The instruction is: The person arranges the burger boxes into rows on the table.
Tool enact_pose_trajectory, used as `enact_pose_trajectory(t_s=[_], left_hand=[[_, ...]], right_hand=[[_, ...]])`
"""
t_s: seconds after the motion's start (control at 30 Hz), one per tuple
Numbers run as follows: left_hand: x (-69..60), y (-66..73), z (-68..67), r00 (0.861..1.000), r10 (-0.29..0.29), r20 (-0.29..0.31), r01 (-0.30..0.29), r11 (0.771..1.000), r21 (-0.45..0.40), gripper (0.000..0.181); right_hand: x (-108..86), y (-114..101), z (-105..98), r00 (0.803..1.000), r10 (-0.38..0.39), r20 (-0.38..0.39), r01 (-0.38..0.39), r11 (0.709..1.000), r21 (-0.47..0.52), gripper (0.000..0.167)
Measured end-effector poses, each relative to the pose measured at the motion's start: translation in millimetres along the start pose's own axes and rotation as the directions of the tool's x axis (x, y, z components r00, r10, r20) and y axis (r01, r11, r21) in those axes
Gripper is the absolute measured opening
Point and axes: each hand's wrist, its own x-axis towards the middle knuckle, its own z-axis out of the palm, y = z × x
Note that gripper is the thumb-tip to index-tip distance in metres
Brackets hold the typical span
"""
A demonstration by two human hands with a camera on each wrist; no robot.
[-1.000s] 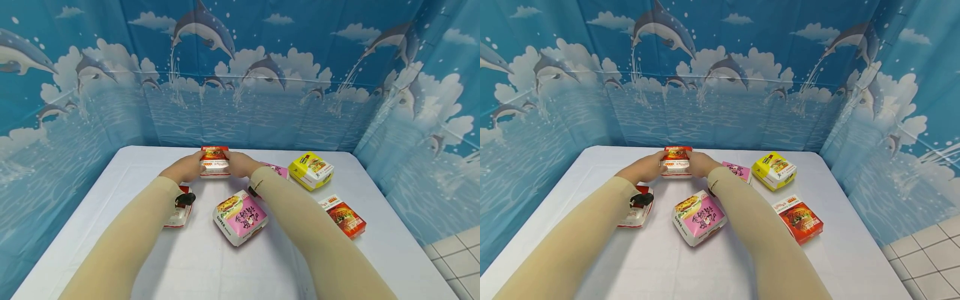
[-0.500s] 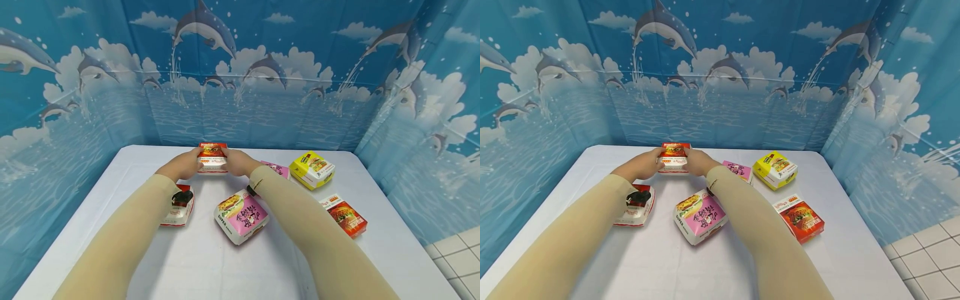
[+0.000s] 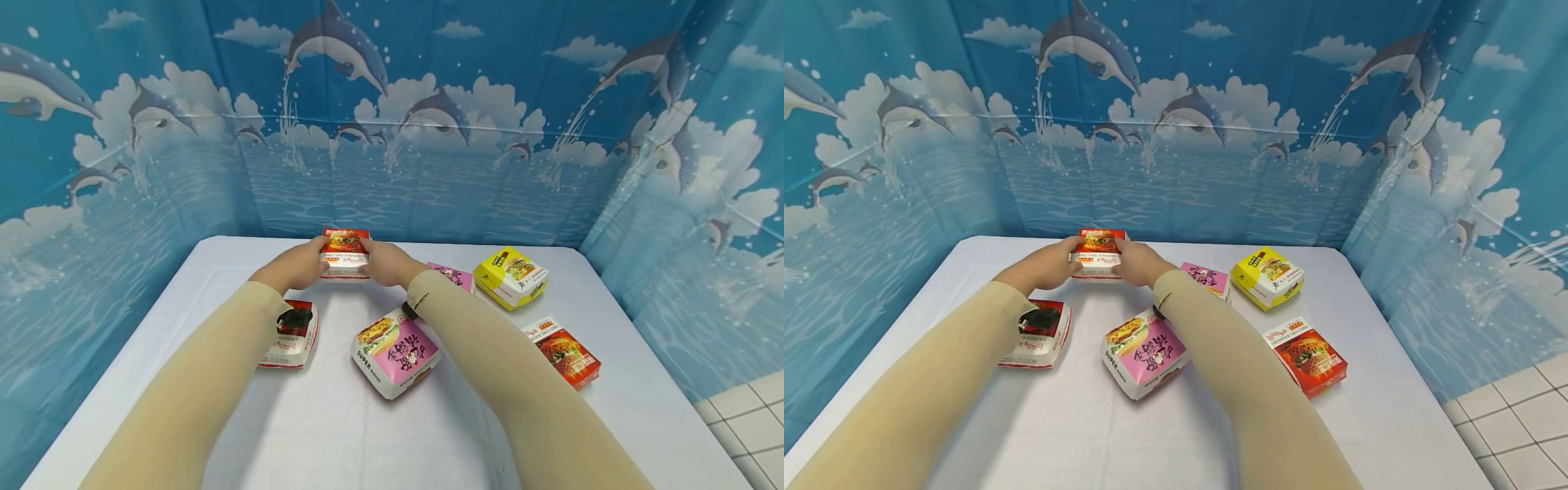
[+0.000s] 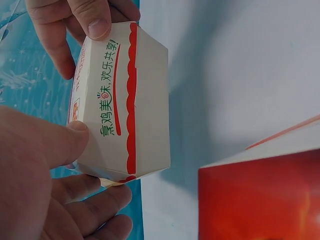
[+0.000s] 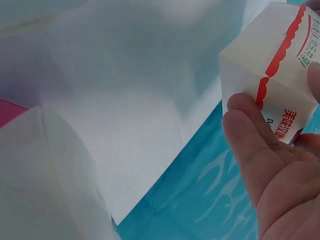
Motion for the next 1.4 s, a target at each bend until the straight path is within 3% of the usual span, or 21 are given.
enact_pose_trajectory(t_s=[0.53,0.83,1.4], left_hand=[[-10.5,-3.0,-17.0,1.000,-0.013,0.010,0.013,1.000,0.012,0.070],[-11.6,-15.8,-22.5,1.000,-0.011,0.003,0.011,1.000,0.025,0.069],[-24.7,-37.0,-27.8,1.000,-0.017,-0.007,0.017,0.999,-0.049,0.068]], right_hand=[[2.0,-12.7,-5.3,1.000,0.008,0.006,-0.008,1.000,0.006,0.082],[0.1,-24.3,-3.8,1.000,-0.025,0.003,0.025,1.000,-0.002,0.079],[-0.2,-47.4,5.7,0.998,-0.059,0.017,0.059,0.998,0.036,0.067]])
